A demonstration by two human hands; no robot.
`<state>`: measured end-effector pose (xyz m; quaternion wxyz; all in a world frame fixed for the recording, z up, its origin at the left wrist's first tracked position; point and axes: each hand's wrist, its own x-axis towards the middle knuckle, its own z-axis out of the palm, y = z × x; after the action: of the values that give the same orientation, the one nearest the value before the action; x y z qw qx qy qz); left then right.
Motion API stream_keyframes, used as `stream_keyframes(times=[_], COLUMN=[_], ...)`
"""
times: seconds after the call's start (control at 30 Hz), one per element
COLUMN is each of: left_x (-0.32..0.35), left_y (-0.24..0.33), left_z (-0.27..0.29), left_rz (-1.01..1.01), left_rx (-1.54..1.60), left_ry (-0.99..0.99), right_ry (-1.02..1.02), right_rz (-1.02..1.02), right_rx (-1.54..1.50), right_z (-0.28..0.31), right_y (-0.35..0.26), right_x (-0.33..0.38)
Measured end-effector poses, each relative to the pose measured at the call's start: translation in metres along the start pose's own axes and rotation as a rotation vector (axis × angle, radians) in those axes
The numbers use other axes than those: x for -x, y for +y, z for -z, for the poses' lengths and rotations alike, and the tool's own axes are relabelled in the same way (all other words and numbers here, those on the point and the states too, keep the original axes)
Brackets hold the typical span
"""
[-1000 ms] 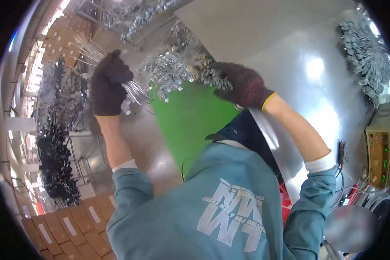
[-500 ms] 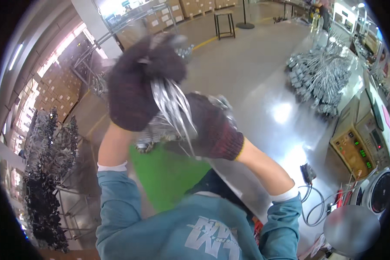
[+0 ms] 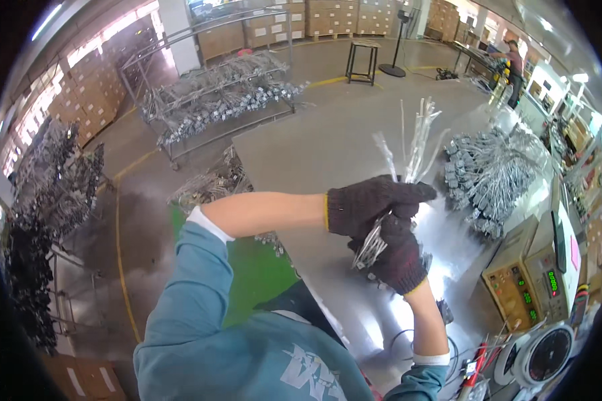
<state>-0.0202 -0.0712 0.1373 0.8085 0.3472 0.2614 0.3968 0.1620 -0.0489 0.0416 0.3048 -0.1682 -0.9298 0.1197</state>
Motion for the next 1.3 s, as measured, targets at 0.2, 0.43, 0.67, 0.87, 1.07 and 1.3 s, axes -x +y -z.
stream_keyframes(times=[0.2, 0.43, 0.67, 0.87, 1.07, 1.3], left_x=[0.010, 0.004, -0.030, -0.009, -0.023, -0.019], left_y=[-0.005, -0.069, -0.129, -0.166, -0.134, -0.109], left_z=[0.025, 0.078, 0.157, 0.190, 0.162, 0.135], left_rz=[-0.024, -0.074, -0.861, -0.860, -0.263, -0.485], left_rx=[-0.162, -0.612, -1.600, -1.460, -0.761, -1.326], left_ry=[-0.069, 0.004, 0.305, -0.005, 0.483, 0.335], right_ry=[-0.051, -0.152, -0.655, -0.471, -0.268, -0.178], right_rz=[-0.034, -0.265, -0.121, -0.271, -0.292, -0.258], right_rx=[0.291, 0.364, 0.748, 0.512, 0.522, 0.532], right_z=[0.004, -0.045, -0.072, -0.082, -0.103, -0.104], right_y=[0.032, 0.065, 0.053, 0.025, 0.034, 0.036], right_x=[0.014, 0.050, 0.031, 0.010, 0.015, 0.037])
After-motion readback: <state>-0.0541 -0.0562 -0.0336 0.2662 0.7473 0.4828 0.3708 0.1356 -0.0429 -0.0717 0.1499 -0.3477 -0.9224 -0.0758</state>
